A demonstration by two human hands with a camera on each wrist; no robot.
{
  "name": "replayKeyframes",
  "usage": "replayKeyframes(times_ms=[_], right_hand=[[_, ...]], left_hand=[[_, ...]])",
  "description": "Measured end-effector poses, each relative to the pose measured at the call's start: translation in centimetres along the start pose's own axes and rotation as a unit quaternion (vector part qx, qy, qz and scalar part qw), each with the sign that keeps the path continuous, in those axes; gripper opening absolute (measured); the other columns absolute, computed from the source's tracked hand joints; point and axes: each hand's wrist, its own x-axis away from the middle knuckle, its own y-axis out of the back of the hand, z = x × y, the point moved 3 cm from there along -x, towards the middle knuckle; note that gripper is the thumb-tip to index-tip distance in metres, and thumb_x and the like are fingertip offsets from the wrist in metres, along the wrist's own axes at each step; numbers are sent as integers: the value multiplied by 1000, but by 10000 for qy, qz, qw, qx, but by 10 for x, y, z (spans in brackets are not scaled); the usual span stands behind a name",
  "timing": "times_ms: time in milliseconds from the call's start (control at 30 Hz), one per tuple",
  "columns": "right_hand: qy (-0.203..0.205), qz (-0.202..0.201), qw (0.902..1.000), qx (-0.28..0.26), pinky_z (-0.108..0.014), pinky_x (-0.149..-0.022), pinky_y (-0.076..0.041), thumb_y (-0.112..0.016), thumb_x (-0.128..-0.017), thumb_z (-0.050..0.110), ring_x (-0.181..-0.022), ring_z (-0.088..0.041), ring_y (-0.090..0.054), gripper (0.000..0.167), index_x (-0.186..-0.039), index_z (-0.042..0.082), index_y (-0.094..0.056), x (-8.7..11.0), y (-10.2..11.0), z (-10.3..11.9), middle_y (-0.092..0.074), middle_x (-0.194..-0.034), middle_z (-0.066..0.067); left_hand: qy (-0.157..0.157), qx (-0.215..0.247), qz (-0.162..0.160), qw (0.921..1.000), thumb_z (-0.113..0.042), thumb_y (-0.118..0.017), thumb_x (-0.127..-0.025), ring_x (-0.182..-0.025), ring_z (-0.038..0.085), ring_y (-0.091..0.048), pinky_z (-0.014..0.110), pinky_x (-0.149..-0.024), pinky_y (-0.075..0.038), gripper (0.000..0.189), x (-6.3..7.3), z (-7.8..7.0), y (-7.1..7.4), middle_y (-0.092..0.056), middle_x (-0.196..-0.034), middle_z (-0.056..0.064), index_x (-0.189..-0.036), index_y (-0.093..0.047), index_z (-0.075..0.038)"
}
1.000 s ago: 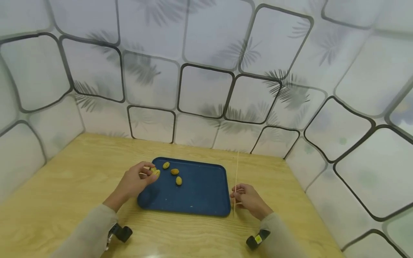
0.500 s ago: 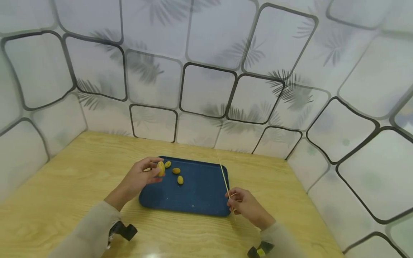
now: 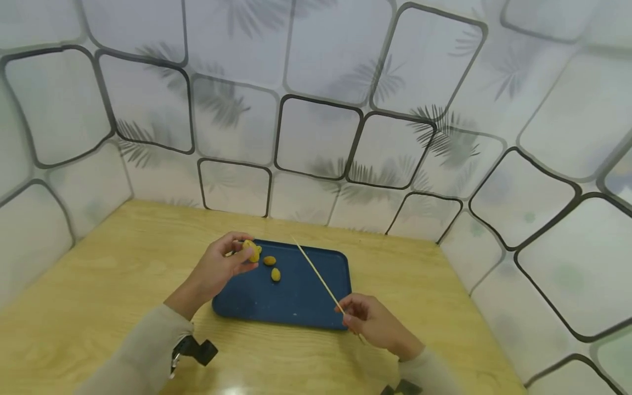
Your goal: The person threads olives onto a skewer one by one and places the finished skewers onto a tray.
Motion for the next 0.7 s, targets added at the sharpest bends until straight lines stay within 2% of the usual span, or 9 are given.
replayKeyframes(times_ms=[133, 233, 367, 567, 700], right_hand=[[59, 205, 9998, 51, -22, -50, -42, -51, -99, 1, -59, -8, -47, 20, -113, -12, -58, 2, -1, 2, -57, -79, -19], [179, 281, 9994, 110, -23, -52, -42, -52, -99, 3, -60, -7, -47, 20, -113, -10, -60, 4, -3, 3, -57, -79, -21], [352, 279, 9987, 233, -24, -52, -41, -53, -99, 3, -60, -8, -46, 19, -112, -7, -63, 5, -4, 4, -57, -75, -13], [557, 299, 9961, 620, -22, -52, -39, -55, -98, 3, -59, -6, -43, 17, -109, -4, -65, 4, -2, 5, -55, -72, -1], [499, 311, 9949, 818, -22, -53, -39, -55, -98, 6, -58, -5, -42, 17, -109, -2, -66, 4, 0, 5, -54, -71, 2]], left_hand=[[69, 310, 14, 9995, -9, -43, -105, -103, 18, -59, 32, -91, -51, 34, -1, -2, -3, -46, -112, 15, -136, -41, 6], [21, 517, 58, 9986, -8, -41, -106, -100, 16, -59, 32, -92, -51, 30, -1, -3, -5, -47, -111, 12, -133, -45, 2], [-36, 708, 104, 9974, -11, -43, -105, -97, 15, -58, 32, -88, -53, 19, -2, -2, -7, -46, -108, 9, -123, -50, -8], [3, 748, 311, 9967, -16, -45, -105, -100, 18, -58, 34, -83, -55, 15, -2, -2, -7, -49, -118, 10, -116, -44, -6], [-8, 728, 449, 9963, -17, -46, -105, -97, 18, -60, 36, -81, -56, 13, 0, -1, -7, -52, -113, 9, -112, -43, -6]])
